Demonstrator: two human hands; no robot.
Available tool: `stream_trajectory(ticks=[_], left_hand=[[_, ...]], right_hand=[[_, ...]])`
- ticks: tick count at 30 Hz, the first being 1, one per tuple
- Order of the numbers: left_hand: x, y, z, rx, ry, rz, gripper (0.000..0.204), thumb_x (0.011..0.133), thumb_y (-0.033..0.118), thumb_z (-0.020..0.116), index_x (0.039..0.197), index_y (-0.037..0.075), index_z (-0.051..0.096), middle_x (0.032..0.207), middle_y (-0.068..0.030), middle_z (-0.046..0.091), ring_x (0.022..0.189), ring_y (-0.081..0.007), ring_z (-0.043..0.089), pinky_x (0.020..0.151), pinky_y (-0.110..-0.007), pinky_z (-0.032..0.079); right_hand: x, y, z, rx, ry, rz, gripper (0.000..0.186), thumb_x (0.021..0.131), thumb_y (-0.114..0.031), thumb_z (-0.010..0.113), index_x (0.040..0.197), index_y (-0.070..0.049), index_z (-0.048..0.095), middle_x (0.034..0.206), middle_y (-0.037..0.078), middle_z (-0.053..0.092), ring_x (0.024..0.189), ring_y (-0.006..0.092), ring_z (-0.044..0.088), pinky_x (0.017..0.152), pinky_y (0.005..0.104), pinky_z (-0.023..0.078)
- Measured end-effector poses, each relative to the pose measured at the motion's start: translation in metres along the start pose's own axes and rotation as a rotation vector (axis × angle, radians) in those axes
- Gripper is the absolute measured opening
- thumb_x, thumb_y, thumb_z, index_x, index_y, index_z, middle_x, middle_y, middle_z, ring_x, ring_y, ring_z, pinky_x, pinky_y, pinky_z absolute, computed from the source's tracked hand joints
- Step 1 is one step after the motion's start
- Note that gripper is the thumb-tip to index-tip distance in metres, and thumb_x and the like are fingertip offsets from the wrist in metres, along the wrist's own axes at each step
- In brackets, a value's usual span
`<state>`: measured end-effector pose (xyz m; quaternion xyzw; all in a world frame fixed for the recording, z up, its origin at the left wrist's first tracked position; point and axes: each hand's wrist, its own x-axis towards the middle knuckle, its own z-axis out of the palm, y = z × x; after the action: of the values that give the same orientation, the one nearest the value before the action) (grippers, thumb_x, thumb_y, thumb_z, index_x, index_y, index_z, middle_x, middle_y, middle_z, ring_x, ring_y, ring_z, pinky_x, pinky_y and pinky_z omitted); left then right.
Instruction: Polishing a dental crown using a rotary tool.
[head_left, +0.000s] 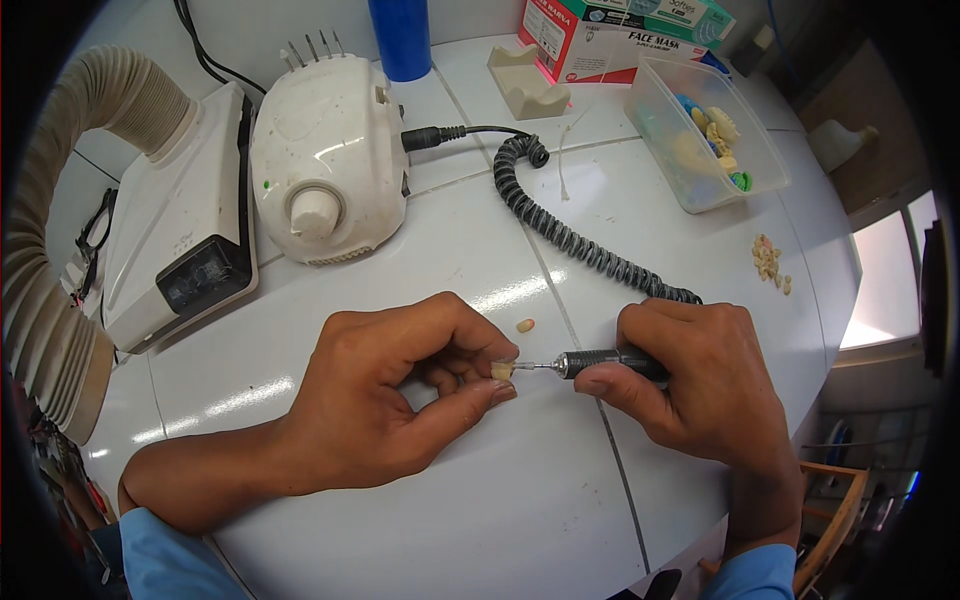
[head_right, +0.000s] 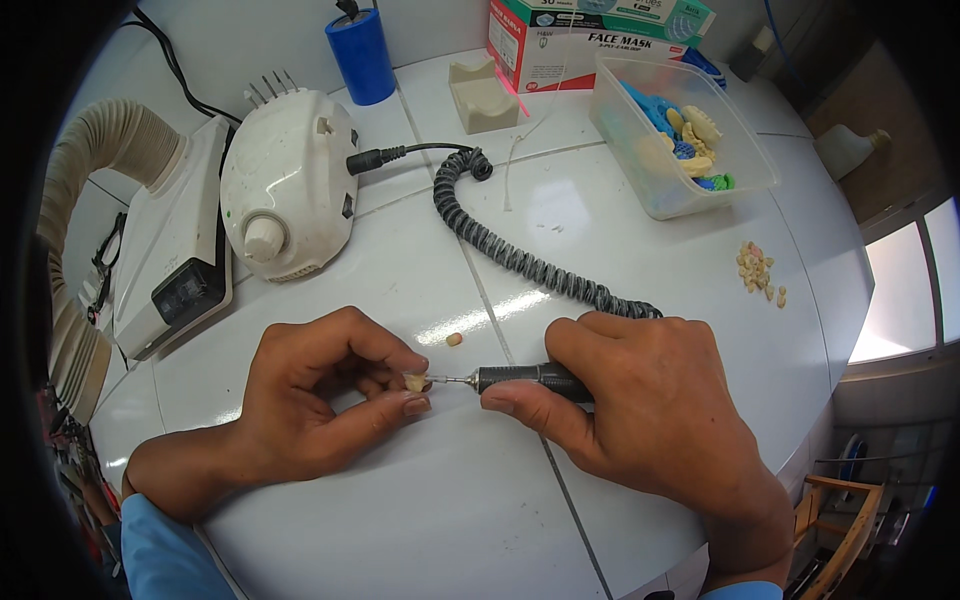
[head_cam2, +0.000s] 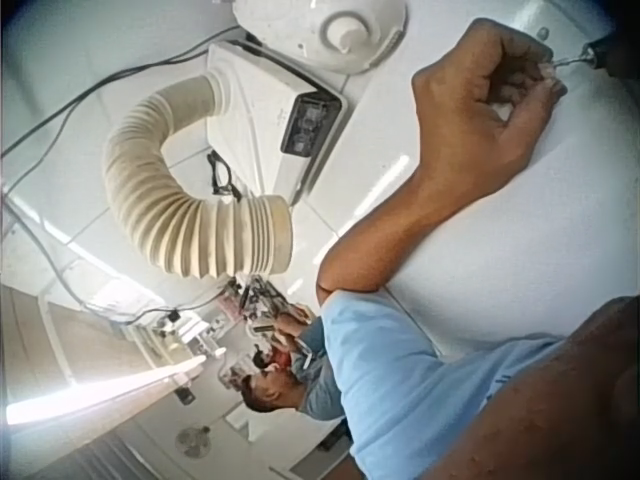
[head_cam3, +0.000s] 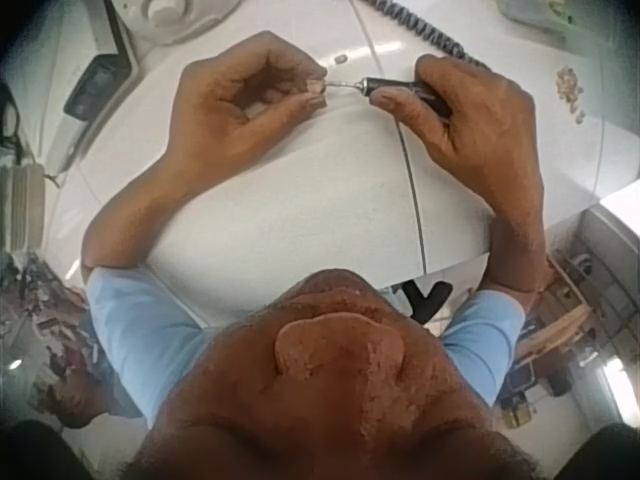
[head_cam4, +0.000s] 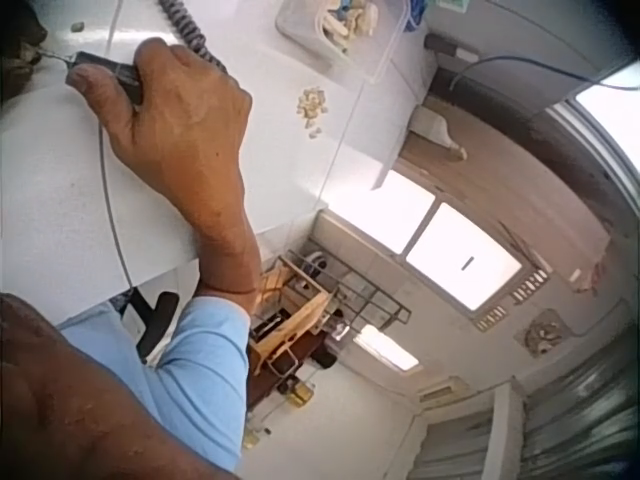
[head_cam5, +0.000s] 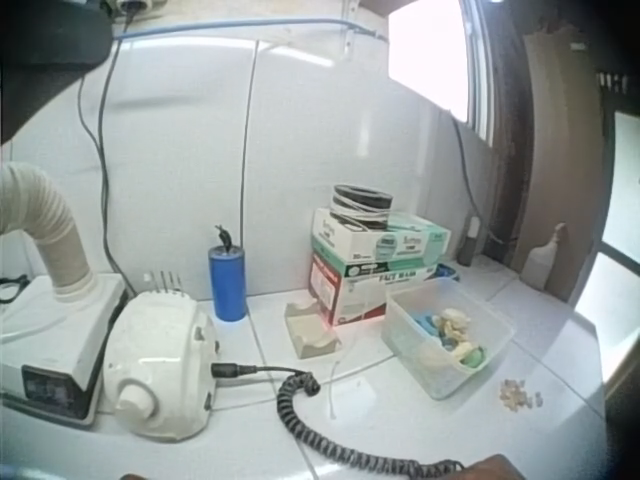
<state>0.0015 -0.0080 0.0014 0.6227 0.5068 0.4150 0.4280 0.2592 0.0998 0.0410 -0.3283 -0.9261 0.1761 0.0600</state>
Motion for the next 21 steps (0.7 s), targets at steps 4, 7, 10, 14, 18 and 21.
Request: stream_trajectory(ticks=[4, 7, 10, 14, 18, 21], left_hand=[[0.0002, 0.0005, -0.0008, 0.014, -0.005, -0.001, 0.021, 0.095, 0.000, 0.082, 0.114, -0.004, 0.072, 0.096, -0.0117, 0.079, 0.087, -0.0119, 0.077, 0.077, -0.024, 0.061], [0.0004, 0.0005, -0.0009, 0.014, -0.009, 0.006, 0.021, 0.096, -0.001, 0.082, 0.114, -0.004, 0.072, 0.096, -0.0119, 0.079, 0.088, -0.0122, 0.077, 0.078, -0.025, 0.061], [0.0009, 0.0002, -0.0003, 0.004, -0.008, 0.008, 0.020, 0.096, -0.002, 0.080, 0.114, -0.004, 0.072, 0.097, -0.0122, 0.079, 0.088, -0.0127, 0.078, 0.078, -0.025, 0.061], [0.0004, 0.0015, -0.0011, 0.002, -0.011, 0.006, 0.020, 0.096, -0.003, 0.079, 0.114, -0.004, 0.071, 0.098, -0.0128, 0.079, 0.090, -0.0136, 0.078, 0.079, -0.025, 0.062], [0.0004, 0.0000, -0.0008, 0.005, -0.013, 0.012, 0.020, 0.096, -0.004, 0.078, 0.114, -0.004, 0.071, 0.098, -0.0130, 0.079, 0.090, -0.0141, 0.079, 0.079, -0.025, 0.062], [0.0001, 0.0000, -0.0001, -0.012, -0.004, 0.002, 0.020, 0.095, -0.004, 0.078, 0.114, -0.004, 0.071, 0.098, -0.0130, 0.079, 0.091, -0.0144, 0.079, 0.079, -0.025, 0.063]], right_hand=[[-0.0001, 0.0005, 0.0012, 0.001, 0.017, -0.012, 0.056, 0.098, -0.056, 0.078, 0.073, -0.008, 0.062, 0.064, 0.006, 0.061, 0.052, 0.0281, 0.061, 0.051, 0.0416, 0.044], [0.0000, 0.0004, 0.0009, -0.002, 0.017, -0.011, 0.056, 0.097, -0.056, 0.078, 0.073, -0.008, 0.062, 0.064, 0.006, 0.061, 0.053, 0.0283, 0.061, 0.051, 0.0417, 0.044], [-0.0005, 0.0004, 0.0005, -0.005, 0.015, -0.005, 0.056, 0.097, -0.056, 0.078, 0.073, -0.008, 0.062, 0.064, 0.006, 0.061, 0.053, 0.0288, 0.061, 0.051, 0.0420, 0.044], [-0.0001, 0.0001, -0.0002, 0.000, 0.009, -0.010, 0.056, 0.098, -0.055, 0.078, 0.073, -0.008, 0.061, 0.064, 0.007, 0.061, 0.053, 0.0294, 0.061, 0.051, 0.0423, 0.045], [0.0000, -0.0001, 0.0001, 0.009, 0.008, -0.008, 0.056, 0.098, -0.055, 0.078, 0.073, -0.008, 0.061, 0.064, 0.007, 0.061, 0.053, 0.0298, 0.062, 0.051, 0.0425, 0.045], [-0.0001, -0.0002, -0.0004, 0.003, 0.008, -0.010, 0.056, 0.098, -0.055, 0.078, 0.073, -0.008, 0.061, 0.064, 0.007, 0.061, 0.053, 0.0298, 0.062, 0.051, 0.0426, 0.045]])
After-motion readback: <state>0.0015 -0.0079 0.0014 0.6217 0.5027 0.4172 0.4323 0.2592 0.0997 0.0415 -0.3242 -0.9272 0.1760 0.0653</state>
